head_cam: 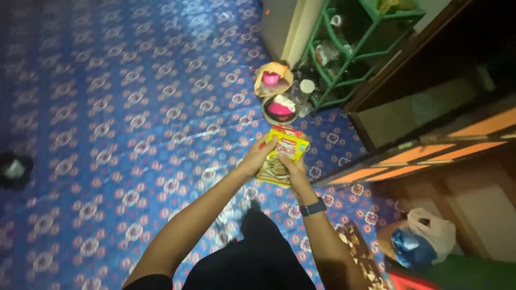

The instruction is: The person folds a brown tote bag and places it on a blue table. They then pick up various grocery items including bottles, snack packets, and boxes, and move them to a green plastic storage cart, organizing them by type.

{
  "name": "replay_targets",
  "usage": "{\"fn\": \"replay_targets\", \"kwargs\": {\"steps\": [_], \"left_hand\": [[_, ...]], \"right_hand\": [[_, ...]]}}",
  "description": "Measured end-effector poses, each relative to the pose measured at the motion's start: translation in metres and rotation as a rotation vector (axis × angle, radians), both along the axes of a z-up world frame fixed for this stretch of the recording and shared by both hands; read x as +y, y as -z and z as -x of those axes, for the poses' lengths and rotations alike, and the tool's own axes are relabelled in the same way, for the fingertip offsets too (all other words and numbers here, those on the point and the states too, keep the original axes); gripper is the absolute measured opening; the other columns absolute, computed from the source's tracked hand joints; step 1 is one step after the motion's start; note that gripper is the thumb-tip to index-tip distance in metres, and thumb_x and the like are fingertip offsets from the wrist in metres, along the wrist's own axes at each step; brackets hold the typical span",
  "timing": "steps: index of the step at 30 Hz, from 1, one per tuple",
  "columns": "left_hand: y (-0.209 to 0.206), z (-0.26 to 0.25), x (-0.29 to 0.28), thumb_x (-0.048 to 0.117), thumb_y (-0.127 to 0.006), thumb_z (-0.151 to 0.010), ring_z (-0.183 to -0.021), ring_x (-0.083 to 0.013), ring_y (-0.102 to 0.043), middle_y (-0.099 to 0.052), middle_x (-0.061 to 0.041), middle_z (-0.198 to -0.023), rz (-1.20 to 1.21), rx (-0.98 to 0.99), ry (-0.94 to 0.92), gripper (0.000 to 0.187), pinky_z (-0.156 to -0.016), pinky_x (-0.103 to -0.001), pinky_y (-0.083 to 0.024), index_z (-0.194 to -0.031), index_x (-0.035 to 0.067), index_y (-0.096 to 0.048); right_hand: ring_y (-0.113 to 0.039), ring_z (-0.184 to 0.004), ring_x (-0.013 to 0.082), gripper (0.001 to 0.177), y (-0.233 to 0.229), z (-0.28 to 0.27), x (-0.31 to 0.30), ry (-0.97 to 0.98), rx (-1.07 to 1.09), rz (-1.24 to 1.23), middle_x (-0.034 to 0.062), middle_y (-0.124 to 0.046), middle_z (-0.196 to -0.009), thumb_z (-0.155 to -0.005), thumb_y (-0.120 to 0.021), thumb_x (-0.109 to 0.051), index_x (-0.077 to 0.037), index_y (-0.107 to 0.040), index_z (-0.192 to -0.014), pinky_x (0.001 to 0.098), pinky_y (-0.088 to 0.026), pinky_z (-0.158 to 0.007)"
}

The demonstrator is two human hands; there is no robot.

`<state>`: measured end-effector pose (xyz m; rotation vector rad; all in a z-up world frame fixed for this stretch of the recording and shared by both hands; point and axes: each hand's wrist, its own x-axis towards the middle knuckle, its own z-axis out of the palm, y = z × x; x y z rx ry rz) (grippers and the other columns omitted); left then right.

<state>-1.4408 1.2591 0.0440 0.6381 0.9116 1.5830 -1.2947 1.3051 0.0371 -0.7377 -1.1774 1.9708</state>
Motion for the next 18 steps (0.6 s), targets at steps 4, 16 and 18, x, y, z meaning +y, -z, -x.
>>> {"fn": "replay_targets", "kwargs": {"steps": [4, 16, 18], "left_hand": [[0.011, 0.035, 0.108, 0.030, -0.054, -0.105, -0.100, -0.0152, -0.067, -0.070, -0.007, -0.117, 0.013, -0.104, 0.063, 0.039, -0.087, -0.032, -0.055, -0.136, 0.008, -0.058], [0.023, 0.183, 0.397, 0.044, -0.056, -0.105, -0.116, -0.0136, -0.061, -0.064, -0.010, -0.130, -0.021, 0.241, 0.216, 0.059, -0.100, -0.029, -0.051, -0.144, -0.001, -0.053], [0.007, 0.208, 0.439, 0.040, -0.069, -0.094, -0.123, -0.0164, -0.057, -0.059, -0.013, -0.136, -0.065, 0.377, 0.280, 0.076, -0.104, -0.031, -0.048, -0.152, 0.003, -0.036]], "right_hand": [[-0.063, -0.119, 0.0210, 0.060, 0.013, 0.034, 0.095, 0.072, 0.039, 0.016, 0.0095, -0.061, -0.134, -0.095, -0.065, -0.009, -0.008, -0.040, -0.150, 0.0373, -0.054, -0.100], [-0.064, -0.117, 0.0214, 0.059, -0.018, 0.175, 0.360, 0.160, 0.087, 0.129, 0.0095, -0.061, -0.133, -0.095, -0.064, -0.011, -0.008, -0.041, -0.150, 0.0375, -0.055, -0.097], [-0.066, -0.113, 0.0238, 0.054, -0.021, 0.189, 0.404, 0.172, 0.147, 0.125, 0.0125, -0.063, -0.130, -0.099, -0.063, -0.015, -0.004, -0.046, -0.148, 0.0381, -0.056, -0.094]]}}
